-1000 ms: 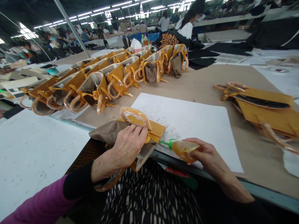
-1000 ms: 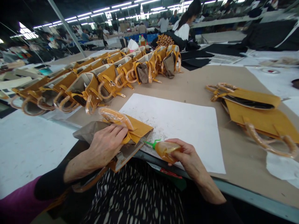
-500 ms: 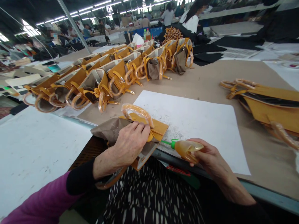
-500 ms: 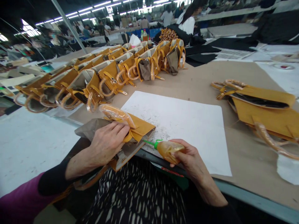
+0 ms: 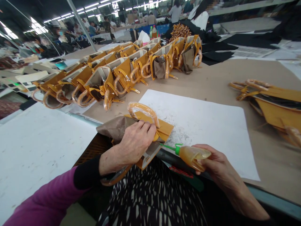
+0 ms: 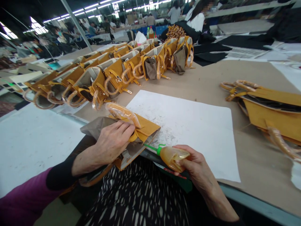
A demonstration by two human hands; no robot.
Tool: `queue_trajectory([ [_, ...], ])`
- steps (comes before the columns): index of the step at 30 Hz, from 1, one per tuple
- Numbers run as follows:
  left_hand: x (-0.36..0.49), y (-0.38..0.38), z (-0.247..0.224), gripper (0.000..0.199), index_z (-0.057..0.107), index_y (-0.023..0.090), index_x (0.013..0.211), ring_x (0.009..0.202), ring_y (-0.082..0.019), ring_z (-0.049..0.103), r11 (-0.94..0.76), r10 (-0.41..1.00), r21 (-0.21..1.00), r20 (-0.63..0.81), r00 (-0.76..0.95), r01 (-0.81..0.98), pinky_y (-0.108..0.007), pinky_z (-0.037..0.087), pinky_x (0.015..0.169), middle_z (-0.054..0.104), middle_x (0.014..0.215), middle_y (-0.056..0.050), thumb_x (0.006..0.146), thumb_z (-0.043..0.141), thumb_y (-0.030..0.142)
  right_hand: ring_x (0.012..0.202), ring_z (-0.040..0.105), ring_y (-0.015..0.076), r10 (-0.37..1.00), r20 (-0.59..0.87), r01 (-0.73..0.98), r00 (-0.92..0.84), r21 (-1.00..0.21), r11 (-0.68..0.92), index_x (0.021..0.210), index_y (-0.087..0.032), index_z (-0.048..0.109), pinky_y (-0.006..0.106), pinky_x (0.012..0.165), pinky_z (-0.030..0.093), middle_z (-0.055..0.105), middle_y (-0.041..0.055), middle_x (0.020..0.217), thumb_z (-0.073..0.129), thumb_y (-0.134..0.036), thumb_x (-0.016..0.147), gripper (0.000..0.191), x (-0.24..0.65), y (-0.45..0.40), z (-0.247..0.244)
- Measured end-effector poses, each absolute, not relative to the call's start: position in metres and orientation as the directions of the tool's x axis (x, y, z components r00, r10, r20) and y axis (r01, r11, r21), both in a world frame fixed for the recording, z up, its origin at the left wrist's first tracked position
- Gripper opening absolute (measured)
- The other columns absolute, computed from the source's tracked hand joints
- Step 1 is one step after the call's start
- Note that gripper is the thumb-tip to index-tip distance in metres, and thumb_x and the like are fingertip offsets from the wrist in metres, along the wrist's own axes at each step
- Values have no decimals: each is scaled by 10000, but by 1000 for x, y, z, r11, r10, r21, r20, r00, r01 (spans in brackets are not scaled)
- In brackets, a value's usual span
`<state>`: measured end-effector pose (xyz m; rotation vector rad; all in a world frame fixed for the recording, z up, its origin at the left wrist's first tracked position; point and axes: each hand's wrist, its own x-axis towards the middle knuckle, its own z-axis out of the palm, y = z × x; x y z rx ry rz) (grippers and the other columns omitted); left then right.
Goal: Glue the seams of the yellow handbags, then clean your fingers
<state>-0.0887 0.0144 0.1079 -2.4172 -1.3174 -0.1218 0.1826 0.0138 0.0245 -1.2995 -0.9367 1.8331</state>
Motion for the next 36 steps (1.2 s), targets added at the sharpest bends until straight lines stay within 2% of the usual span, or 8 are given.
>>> queue_trajectory([
  [6, -89, 14, 108, 178, 567, 114, 944, 766, -228, 581, -497, 795, -279, 234, 560, 822, -338, 520, 665, 638, 851, -72, 772, 540, 76, 533, 589, 174, 809, -467, -92, -356, -844, -528, 917, -191, 675, 274, 466, 468, 707, 28, 707, 667, -194, 614, 302, 177, 4, 32],
  [15, -90, 13, 109, 159, 553, 105, 939, 779, -223, 577, -509, 798, -287, 195, 570, 811, -328, 508, 676, 636, 860, -82, 788, 514, 75, 500, 574, 156, 784, -496, -91, -374, -821, -563, 858, -198, 688, 257, 437, 458, 716, 35, 710, 701, -197, 617, 241, 167, -10, 43],
  [18, -90, 13, 109, 136, 542, 107, 941, 786, -224, 572, -501, 808, -286, 184, 560, 817, -323, 500, 671, 626, 859, -83, 820, 483, 88, 491, 568, 154, 780, -525, -89, -340, -808, -582, 838, -203, 695, 268, 433, 459, 725, 40, 752, 709, -202, 597, 241, 166, -17, 48],
  [23, -92, 13, 107, 135, 539, 110, 952, 795, -223, 566, -498, 806, -290, 193, 560, 817, -325, 497, 678, 627, 881, -87, 833, 478, 97, 466, 551, 160, 798, -534, -114, -278, -807, -579, 831, -205, 702, 272, 428, 449, 683, 18, 628, 725, -218, 569, 263, 164, -22, 57],
  [26, -92, 13, 107, 145, 542, 102, 965, 789, -223, 564, -504, 802, -283, 199, 564, 816, -326, 500, 672, 626, 891, -89, 823, 509, 103, 481, 557, 164, 814, -524, -136, -252, -814, -565, 841, -211, 697, 269, 425, 450, 694, 25, 661, 725, -218, 569, 274, 161, -22, 57],
  [36, -87, 14, 112, 94, 558, 113, 898, 770, -219, 598, -487, 813, -311, 179, 554, 816, -320, 505, 660, 647, 836, -75, 834, 499, 77, 456, 560, 173, 739, -539, -101, -403, -777, -622, 850, -206, 717, 275, 418, 464, 676, 36, 601, 739, -230, 578, 274, 159, -26, 52],
])
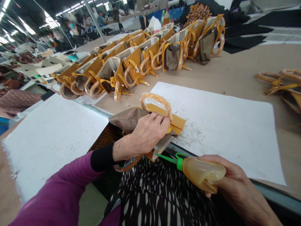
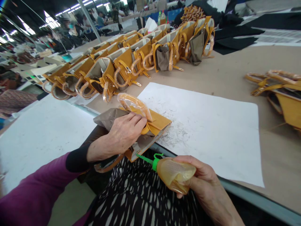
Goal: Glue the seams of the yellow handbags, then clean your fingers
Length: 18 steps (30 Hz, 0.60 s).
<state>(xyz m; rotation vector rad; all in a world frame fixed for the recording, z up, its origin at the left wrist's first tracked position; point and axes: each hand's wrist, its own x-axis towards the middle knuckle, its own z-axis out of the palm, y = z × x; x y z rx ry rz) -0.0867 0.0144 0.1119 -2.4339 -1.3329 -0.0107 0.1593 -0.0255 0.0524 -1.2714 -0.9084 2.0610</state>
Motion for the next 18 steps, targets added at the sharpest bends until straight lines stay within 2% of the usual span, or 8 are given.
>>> queue_trajectory([
  [5, -89, 13, 111, 121, 553, 112, 903, 754, -221, 587, -489, 793, -318, 224, 566, 812, -316, 499, 637, 622, 802, -61, 810, 501, 54, 461, 558, 169, 743, -581, -128, -332, -752, -646, 822, -223, 708, 280, 412, 457, 697, 41, 672, 757, -252, 576, 252, 152, -37, 57],
  [11, -91, 12, 110, 154, 553, 92, 952, 783, -222, 584, -498, 797, -314, 203, 569, 808, -315, 491, 654, 619, 834, -70, 805, 520, 62, 498, 582, 180, 777, -524, -248, -348, -748, -615, 923, -244, 692, 270, 415, 460, 697, 53, 705, 779, -298, 608, 332, 157, -43, 41],
  [14, -91, 12, 110, 131, 552, 98, 945, 789, -224, 588, -492, 806, -308, 192, 560, 814, -320, 490, 653, 623, 835, -71, 823, 512, 73, 526, 600, 203, 782, -515, -273, -351, -743, -611, 919, -237, 690, 270, 399, 455, 696, 68, 703, 799, -301, 591, 352, 154, -45, 39],
  [18, -89, 13, 109, 131, 553, 105, 952, 792, -222, 591, -485, 814, -301, 187, 550, 821, -322, 497, 665, 630, 844, -69, 836, 501, 75, 506, 579, 192, 781, -550, -305, -296, -720, -623, 876, -229, 698, 261, 381, 439, 687, 62, 681, 811, -293, 547, 354, 147, -49, 44],
])
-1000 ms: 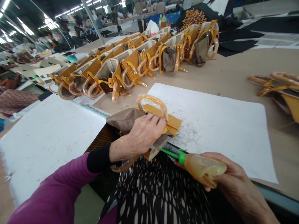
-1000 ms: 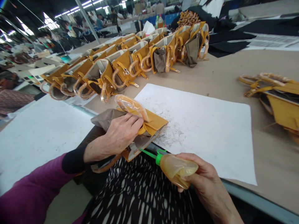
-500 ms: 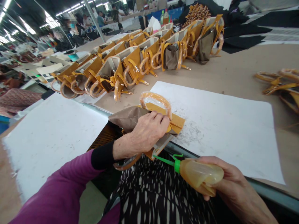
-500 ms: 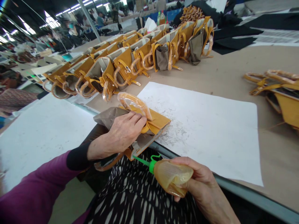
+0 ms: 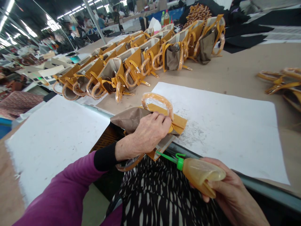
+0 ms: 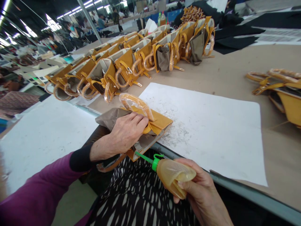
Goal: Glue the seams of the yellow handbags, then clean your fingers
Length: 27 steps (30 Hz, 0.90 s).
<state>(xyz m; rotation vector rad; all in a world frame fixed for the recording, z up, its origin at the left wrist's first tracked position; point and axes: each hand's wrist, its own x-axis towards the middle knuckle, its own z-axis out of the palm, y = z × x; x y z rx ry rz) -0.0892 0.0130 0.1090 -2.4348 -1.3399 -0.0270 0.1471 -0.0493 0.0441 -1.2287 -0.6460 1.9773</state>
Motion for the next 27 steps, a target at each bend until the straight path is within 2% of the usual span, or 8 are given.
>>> queue_trajectory([
  [4, -89, 13, 109, 125, 558, 109, 939, 785, -224, 591, -488, 810, -291, 200, 551, 823, -324, 503, 665, 633, 840, -68, 835, 498, 75, 497, 569, 196, 765, -567, -303, -306, -704, -643, 880, -215, 702, 273, 378, 440, 684, 71, 678, 809, -283, 533, 369, 149, -51, 43],
  [9, -90, 12, 111, 143, 557, 100, 947, 797, -227, 595, -495, 813, -295, 173, 556, 817, -328, 503, 671, 636, 850, -75, 825, 494, 60, 544, 587, 192, 784, -551, -294, -287, -728, -619, 915, -246, 695, 268, 402, 457, 698, 60, 764, 809, -273, 571, 364, 151, -47, 39],
  [18, -89, 13, 110, 127, 560, 104, 937, 785, -224, 597, -491, 812, -292, 190, 553, 821, -323, 504, 663, 633, 836, -69, 831, 501, 68, 507, 578, 190, 758, -580, -304, -298, -695, -651, 883, -236, 712, 269, 380, 449, 689, 63, 722, 817, -280, 537, 364, 145, -55, 43],
  [22, -90, 12, 109, 128, 561, 103, 939, 789, -225, 593, -492, 811, -292, 188, 553, 820, -318, 503, 661, 634, 843, -69, 829, 504, 72, 507, 586, 180, 733, -593, -235, -333, -700, -674, 885, -266, 729, 279, 414, 481, 703, 43, 755, 815, -287, 567, 331, 150, -59, 42],
  [27, -92, 11, 108, 156, 543, 96, 965, 781, -217, 581, -505, 797, -301, 196, 571, 809, -312, 493, 651, 616, 849, -73, 814, 513, 68, 560, 638, 234, 787, -525, -25, -324, -827, -561, 828, -302, 765, 326, 447, 540, 741, 74, 909, 809, -388, 588, 258, 154, -50, 63],
])
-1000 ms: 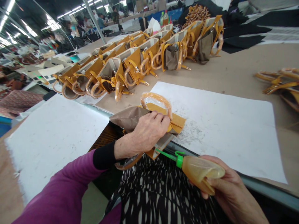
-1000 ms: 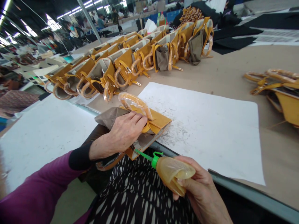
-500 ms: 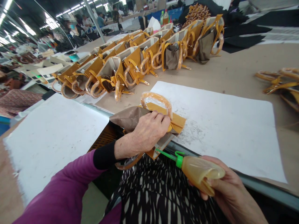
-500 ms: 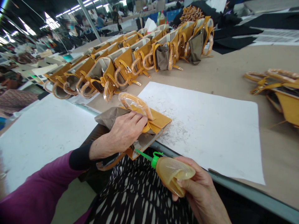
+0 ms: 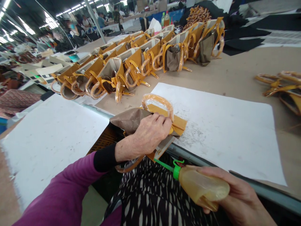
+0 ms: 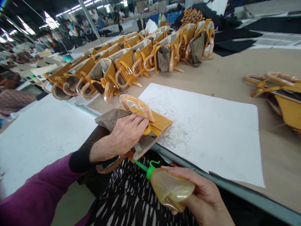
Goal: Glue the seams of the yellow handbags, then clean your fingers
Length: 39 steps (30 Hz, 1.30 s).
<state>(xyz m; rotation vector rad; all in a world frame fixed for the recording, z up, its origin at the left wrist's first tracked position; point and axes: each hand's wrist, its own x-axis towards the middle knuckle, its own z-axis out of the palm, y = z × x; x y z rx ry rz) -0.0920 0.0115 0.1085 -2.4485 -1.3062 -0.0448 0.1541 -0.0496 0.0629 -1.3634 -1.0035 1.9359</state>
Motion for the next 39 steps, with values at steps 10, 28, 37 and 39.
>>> queue_trajectory([
  [10, -93, 12, 107, 147, 526, 104, 946, 776, -221, 574, -517, 786, -295, 207, 582, 803, -314, 492, 642, 617, 855, -80, 801, 531, 84, 768, 699, 284, 885, -365, 213, -288, -926, -312, 892, -308, 769, 304, 566, 595, 749, 50, 951, 733, -418, 666, 255, 166, -22, 67],
  [28, -91, 21, 113, 149, 529, 107, 943, 779, -221, 574, -519, 801, -269, 178, 572, 811, -313, 489, 639, 616, 846, -82, 800, 521, 65, 828, 703, 235, 969, -247, 115, -21, -963, -243, 859, -274, 762, 239, 681, 578, 752, 44, 952, 740, -315, 625, 238, 170, -16, 36],
  [37, -91, 20, 114, 151, 525, 106, 941, 786, -228, 579, -529, 796, -273, 168, 581, 803, -320, 497, 649, 619, 849, -82, 796, 519, 62, 631, 660, 221, 868, -481, -19, -123, -873, -487, 854, -242, 735, 288, 504, 547, 746, 54, 900, 720, -257, 606, 249, 156, -34, 57],
  [39, -91, 20, 113, 124, 527, 110, 928, 770, -224, 576, -521, 794, -284, 185, 579, 805, -314, 491, 624, 614, 833, -79, 811, 511, 71, 523, 611, 185, 828, -533, -93, -176, -828, -553, 844, -236, 728, 280, 460, 512, 736, 35, 789, 718, -234, 593, 251, 150, -38, 64],
])
